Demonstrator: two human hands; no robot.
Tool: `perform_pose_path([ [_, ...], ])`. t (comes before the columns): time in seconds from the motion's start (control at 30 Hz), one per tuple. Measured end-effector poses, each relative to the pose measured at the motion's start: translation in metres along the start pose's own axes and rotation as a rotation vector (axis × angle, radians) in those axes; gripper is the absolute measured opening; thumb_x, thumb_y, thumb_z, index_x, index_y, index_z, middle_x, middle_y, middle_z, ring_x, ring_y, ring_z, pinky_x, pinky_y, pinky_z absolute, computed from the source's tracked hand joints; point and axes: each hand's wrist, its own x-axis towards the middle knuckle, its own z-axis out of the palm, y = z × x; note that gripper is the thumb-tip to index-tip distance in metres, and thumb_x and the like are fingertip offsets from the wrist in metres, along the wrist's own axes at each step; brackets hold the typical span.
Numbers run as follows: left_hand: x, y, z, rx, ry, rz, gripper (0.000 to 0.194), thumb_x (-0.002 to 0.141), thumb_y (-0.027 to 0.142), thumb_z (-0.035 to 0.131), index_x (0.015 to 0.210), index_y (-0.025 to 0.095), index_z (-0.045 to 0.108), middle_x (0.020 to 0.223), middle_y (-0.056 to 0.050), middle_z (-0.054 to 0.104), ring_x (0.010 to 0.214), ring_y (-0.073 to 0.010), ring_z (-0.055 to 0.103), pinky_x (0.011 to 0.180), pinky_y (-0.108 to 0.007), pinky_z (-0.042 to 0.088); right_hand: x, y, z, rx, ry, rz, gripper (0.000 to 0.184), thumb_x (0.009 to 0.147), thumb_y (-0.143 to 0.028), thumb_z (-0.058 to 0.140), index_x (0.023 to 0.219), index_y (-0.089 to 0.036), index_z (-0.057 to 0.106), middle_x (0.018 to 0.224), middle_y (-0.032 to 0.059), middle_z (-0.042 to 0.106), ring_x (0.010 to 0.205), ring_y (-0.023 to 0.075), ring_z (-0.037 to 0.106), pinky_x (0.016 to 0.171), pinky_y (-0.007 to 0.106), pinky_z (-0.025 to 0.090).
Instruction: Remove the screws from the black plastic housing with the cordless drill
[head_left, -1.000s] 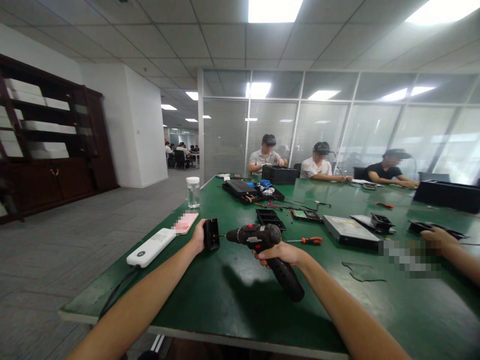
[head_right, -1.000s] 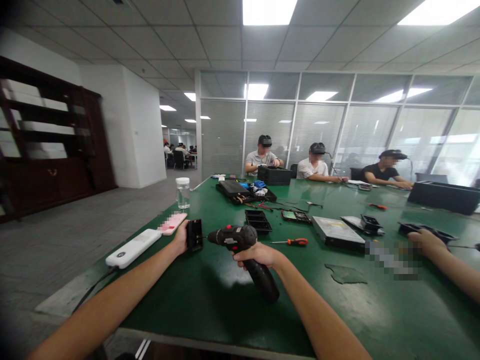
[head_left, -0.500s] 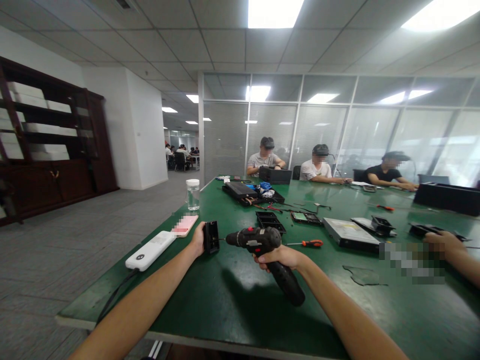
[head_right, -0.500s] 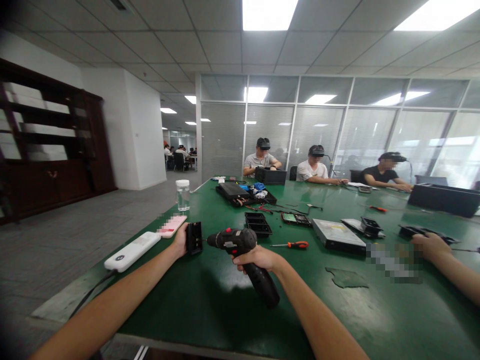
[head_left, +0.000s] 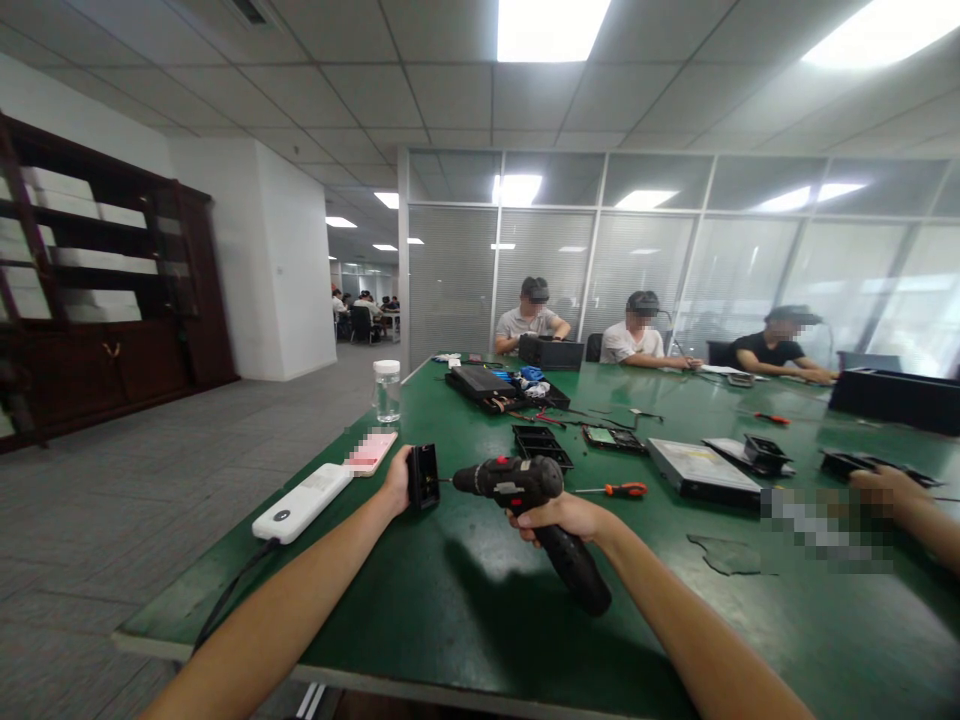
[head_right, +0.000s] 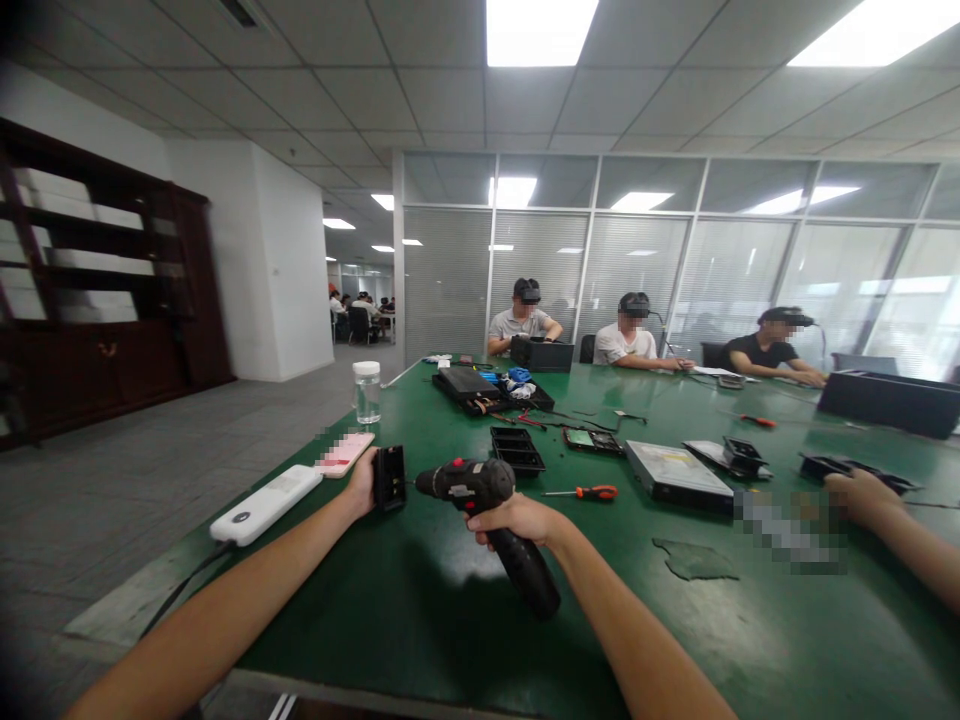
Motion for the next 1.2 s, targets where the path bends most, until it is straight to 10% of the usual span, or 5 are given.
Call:
perform_pose_path([
  [1.2,0.0002,0.0002,0.0001,-0.011,0.006,0.013,0.026,0.06,0.039,0.042,0.059,0.015,0.05,0.049,-0.003,0.051,0.043,-0.0159,0.049,0.043,-0.028,0.039,-0.0003,-0.0006,-0.0004,-0.026,-0.016,-0.027,0.034,0.061,-0.023,0.057,0.091,-0.011,0.048,0.064,0.002,0.049,0.055,0.0082,0.046,0.053,0.023,0.037],
])
